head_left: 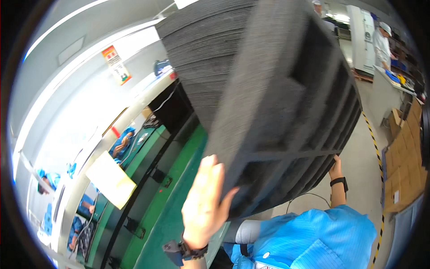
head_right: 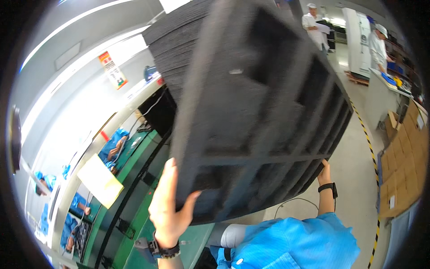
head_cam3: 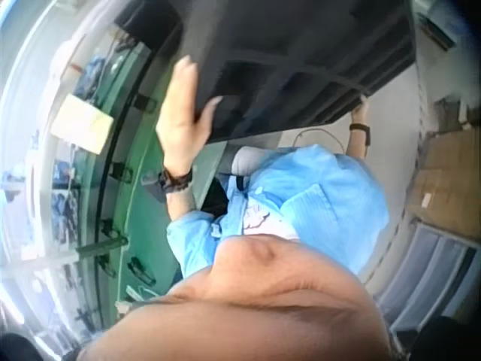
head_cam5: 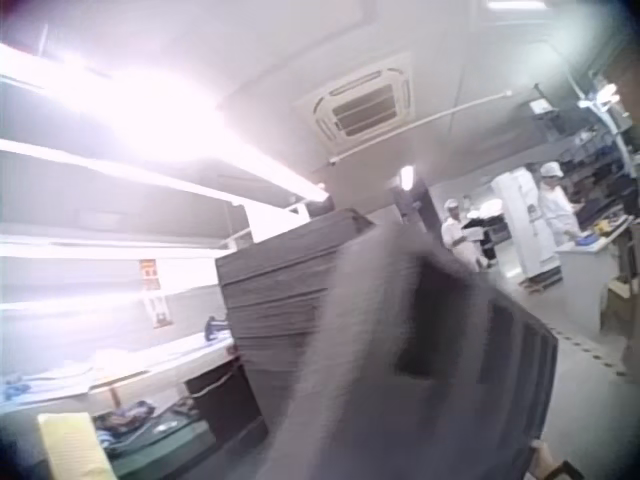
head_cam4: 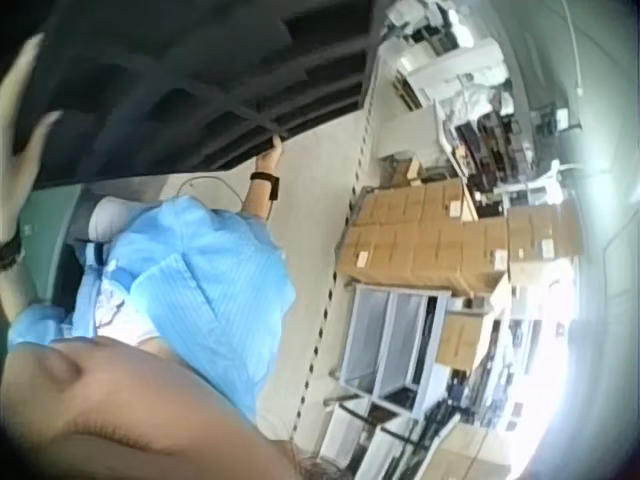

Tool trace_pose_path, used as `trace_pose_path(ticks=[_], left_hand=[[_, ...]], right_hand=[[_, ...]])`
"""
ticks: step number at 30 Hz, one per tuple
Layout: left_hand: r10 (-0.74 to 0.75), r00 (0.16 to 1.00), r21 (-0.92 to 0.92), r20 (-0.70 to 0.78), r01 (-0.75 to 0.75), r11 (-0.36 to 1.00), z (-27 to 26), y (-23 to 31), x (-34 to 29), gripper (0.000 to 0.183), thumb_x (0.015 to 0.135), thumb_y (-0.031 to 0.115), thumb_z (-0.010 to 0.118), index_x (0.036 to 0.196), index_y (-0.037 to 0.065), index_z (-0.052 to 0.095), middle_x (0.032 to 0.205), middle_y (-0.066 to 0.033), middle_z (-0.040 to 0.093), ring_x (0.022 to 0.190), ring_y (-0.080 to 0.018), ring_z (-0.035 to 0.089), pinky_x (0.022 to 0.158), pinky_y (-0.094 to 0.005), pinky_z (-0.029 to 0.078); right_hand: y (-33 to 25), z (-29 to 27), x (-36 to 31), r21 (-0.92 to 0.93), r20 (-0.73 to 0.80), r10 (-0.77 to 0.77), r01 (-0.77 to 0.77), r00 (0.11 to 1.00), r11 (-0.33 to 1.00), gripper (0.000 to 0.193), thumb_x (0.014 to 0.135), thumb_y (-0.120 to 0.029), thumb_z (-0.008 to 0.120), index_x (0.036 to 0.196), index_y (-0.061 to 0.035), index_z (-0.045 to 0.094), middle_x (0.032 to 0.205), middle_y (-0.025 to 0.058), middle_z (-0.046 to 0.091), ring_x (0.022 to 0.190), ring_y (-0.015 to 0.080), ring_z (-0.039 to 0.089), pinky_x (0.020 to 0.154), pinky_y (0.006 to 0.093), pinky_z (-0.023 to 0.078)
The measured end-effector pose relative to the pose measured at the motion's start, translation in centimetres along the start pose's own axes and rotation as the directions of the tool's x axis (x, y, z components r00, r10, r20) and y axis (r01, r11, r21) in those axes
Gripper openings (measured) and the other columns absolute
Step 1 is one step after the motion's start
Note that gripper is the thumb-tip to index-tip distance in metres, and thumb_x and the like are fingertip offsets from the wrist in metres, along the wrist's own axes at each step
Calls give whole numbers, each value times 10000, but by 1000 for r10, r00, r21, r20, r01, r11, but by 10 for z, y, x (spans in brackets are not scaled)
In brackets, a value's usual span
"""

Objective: Assembling and inspecting handheld radio units at an electronics manufacturing station.

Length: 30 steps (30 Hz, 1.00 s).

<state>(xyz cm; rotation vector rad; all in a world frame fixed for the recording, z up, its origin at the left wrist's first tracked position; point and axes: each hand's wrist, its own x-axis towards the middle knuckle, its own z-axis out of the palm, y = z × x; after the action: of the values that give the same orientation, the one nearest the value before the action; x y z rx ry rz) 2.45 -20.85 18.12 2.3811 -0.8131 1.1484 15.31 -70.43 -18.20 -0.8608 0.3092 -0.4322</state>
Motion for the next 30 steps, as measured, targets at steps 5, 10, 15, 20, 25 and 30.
trace_pose_path(ticks=[5, 10, 15, 20, 25, 30], left_hand=[[504, 863, -226, -36, -498, 837, 41, 7, 42, 461, 708, 43, 782, 1156, 20, 676, 1187, -196, 664, 1027, -289, 686, 875, -348, 578], [298, 953, -284, 50, -273, 919, 58, -37, -4, 311, 793, -8, 637, 1095, 46, 689, 1068, -125, 714, 937, -238, 709, 844, -332, 586], [-331, 882, -189, 334, 407, 894, 67, -115, -111, 330, 860, 55, 610, 1188, 26, 629, 1094, -144, 695, 958, -263, 692, 769, -353, 576], [-609, 722, -93, 328, 666, 740, 59, -120, -174, 163, 943, 96, 598, 1049, 10, 688, 952, -195, 713, 857, -322, 707, 753, -367, 547], [-717, 541, -37, 440, 809, 587, 59, -116, -247, 210, 954, 117, 573, 1081, -14, 677, 999, -197, 713, 905, -320, 692, 835, -373, 530], [-881, 324, -44, 344, 943, 330, 36, -86, -274, 230, 946, 95, 555, 1107, -29, 662, 1061, -215, 678, 981, -352, 638, 902, -388, 497]], right_hand=[[54, -92, -48, 180, -198, -49, 86, 979, 980, 509, 906, -286, 565, 1337, -22, 505, 1349, 134, 570, 1234, 303, 542, 1067, 463, 424], [116, -137, -105, 367, -352, 228, -90, 908, 926, 519, 907, -276, 556, 1355, -22, 492, 1389, 129, 546, 1265, 310, 520, 1103, 473, 399], [171, -131, -120, 325, -393, 357, -235, 847, 916, 551, 914, -236, 543, 1398, 7, 444, 1427, 168, 504, 1270, 359, 504, 1137, 514, 341], [228, -150, -81, 404, -773, 425, -152, 472, 902, 540, 863, -152, 634, 1359, 12, 495, 1397, 153, 538, 1208, 343, 557, 1093, 426, 408], [210, -46, -45, 255, -946, 324, -557, 28, 790, 542, 881, -233, 606, 1354, 10, 503, 1380, 170, 542, 1164, 298, 584, 1011, 359, 454], [230, -57, -9, 96, -988, 153, -819, -10, 565, 692, 852, -386, 621, 1409, -12, 449, 1431, 169, 496, 1246, 305, 534, 1021, 429, 445]])
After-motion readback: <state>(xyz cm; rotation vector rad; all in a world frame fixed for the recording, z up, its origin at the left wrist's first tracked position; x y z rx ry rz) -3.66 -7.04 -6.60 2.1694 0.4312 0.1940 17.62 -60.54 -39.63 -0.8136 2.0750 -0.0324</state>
